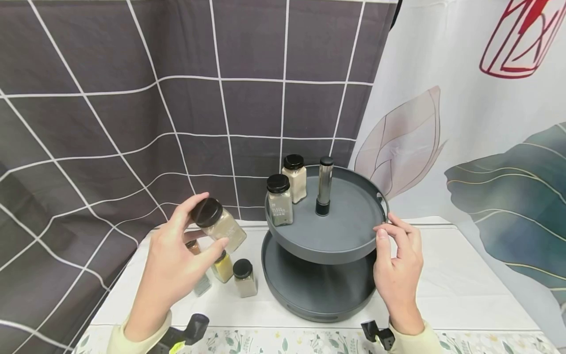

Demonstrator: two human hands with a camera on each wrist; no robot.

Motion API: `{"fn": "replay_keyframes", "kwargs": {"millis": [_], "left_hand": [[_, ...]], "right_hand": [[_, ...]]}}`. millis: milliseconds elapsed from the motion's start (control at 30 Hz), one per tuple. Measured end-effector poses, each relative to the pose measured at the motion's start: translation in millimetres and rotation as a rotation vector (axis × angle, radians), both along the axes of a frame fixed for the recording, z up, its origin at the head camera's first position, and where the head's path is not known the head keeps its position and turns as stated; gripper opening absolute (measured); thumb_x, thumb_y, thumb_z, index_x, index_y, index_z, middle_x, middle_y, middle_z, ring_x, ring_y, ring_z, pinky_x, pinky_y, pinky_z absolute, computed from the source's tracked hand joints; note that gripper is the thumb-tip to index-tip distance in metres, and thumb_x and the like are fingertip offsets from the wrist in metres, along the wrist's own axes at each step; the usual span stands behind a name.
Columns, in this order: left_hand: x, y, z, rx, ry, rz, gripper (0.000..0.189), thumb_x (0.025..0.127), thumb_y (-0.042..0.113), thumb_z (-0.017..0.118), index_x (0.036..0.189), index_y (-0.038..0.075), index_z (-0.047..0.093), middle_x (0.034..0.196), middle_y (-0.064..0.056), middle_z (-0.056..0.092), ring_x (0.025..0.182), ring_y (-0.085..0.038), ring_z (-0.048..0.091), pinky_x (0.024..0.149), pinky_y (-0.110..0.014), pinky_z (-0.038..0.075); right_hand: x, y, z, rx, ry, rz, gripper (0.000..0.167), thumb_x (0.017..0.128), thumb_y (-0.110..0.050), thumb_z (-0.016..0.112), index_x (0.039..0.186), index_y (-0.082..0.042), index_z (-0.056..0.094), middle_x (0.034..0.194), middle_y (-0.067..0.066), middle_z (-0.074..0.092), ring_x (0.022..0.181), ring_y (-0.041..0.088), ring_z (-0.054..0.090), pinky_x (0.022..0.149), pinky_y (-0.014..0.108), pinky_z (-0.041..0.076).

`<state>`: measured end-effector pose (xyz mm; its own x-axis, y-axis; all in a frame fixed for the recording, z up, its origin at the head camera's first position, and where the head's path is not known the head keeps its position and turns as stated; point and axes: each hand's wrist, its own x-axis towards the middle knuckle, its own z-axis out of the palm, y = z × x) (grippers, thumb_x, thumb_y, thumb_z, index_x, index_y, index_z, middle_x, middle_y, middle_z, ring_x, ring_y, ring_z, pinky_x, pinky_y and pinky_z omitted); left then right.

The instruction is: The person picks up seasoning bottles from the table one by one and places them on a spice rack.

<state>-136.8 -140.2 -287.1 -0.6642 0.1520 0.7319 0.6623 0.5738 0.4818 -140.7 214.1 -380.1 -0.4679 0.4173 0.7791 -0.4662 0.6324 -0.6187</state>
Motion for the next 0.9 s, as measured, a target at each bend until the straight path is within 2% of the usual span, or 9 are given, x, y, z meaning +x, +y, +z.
{"fn": "replay_keyframes", "kwargs": {"millis": [133,233,367,467,667,900], "left_hand": [[-1.0,7.4,5.1,0.018,0.006,-0.020,0.086,0.067,-0.006,0.087,0.143,0.011,0.053,0.108,-0.003,0.072,0.098,-0.009,0.068,0.078,-0.016,0.056],[-2.2,12.8,8.7,0.029,0.001,-0.034,0.086,0.067,-0.006,0.087,0.143,0.012,0.053,0.109,-0.003,0.071,0.096,-0.011,0.068,0.080,-0.016,0.056],[-4.6,19.7,11.5,0.042,0.006,-0.053,0.085,0.068,-0.004,0.088,0.143,0.013,0.053,0.111,-0.002,0.071,0.095,-0.011,0.068,0.080,-0.016,0.056],[-7.2,24.3,12.7,0.049,0.019,-0.066,0.084,0.069,-0.002,0.088,0.143,0.013,0.053,0.112,-0.002,0.071,0.094,-0.012,0.069,0.081,-0.016,0.056],[-11.6,33.4,14.2,0.075,0.044,-0.096,0.084,0.070,-0.002,0.088,0.145,0.011,0.052,0.113,-0.003,0.071,0.095,-0.014,0.070,0.083,-0.018,0.056],[-18.7,45.8,14.4,0.083,0.052,-0.123,0.085,0.071,-0.002,0.087,0.147,0.010,0.050,0.112,-0.005,0.071,0.094,-0.013,0.070,0.081,-0.021,0.058]], "right_hand": [[1.5,0.2,0.5,-0.026,-0.012,0.030,0.015,0.090,0.000,0.065,0.099,-0.002,0.077,0.122,0.018,0.062,0.121,0.010,0.051,0.097,0.019,0.036],[1.7,1.0,0.1,-0.047,-0.004,0.058,0.024,0.087,0.004,0.067,0.108,0.000,0.076,0.122,0.016,0.060,0.111,0.005,0.053,0.096,0.019,0.037],[0.7,1.4,-0.8,-0.070,0.011,0.089,0.031,0.084,0.007,0.066,0.114,0.005,0.073,0.121,0.003,0.057,0.102,0.002,0.052,0.093,0.017,0.040],[0.4,1.2,-1.4,-0.086,0.010,0.133,0.031,0.084,0.009,0.065,0.114,0.009,0.069,0.123,-0.001,0.052,0.110,0.006,0.050,0.098,0.017,0.040],[1.5,-0.2,0.0,-0.169,-0.037,0.306,0.027,0.088,0.010,0.063,0.115,0.014,0.062,0.148,0.016,0.043,0.139,0.023,0.039,0.111,0.020,0.037],[5.2,-0.1,2.0,-0.170,-0.110,0.372,0.050,0.091,0.009,0.061,0.140,0.003,0.053,0.160,0.011,0.033,0.149,0.025,0.029,0.116,0.020,0.031]]}}
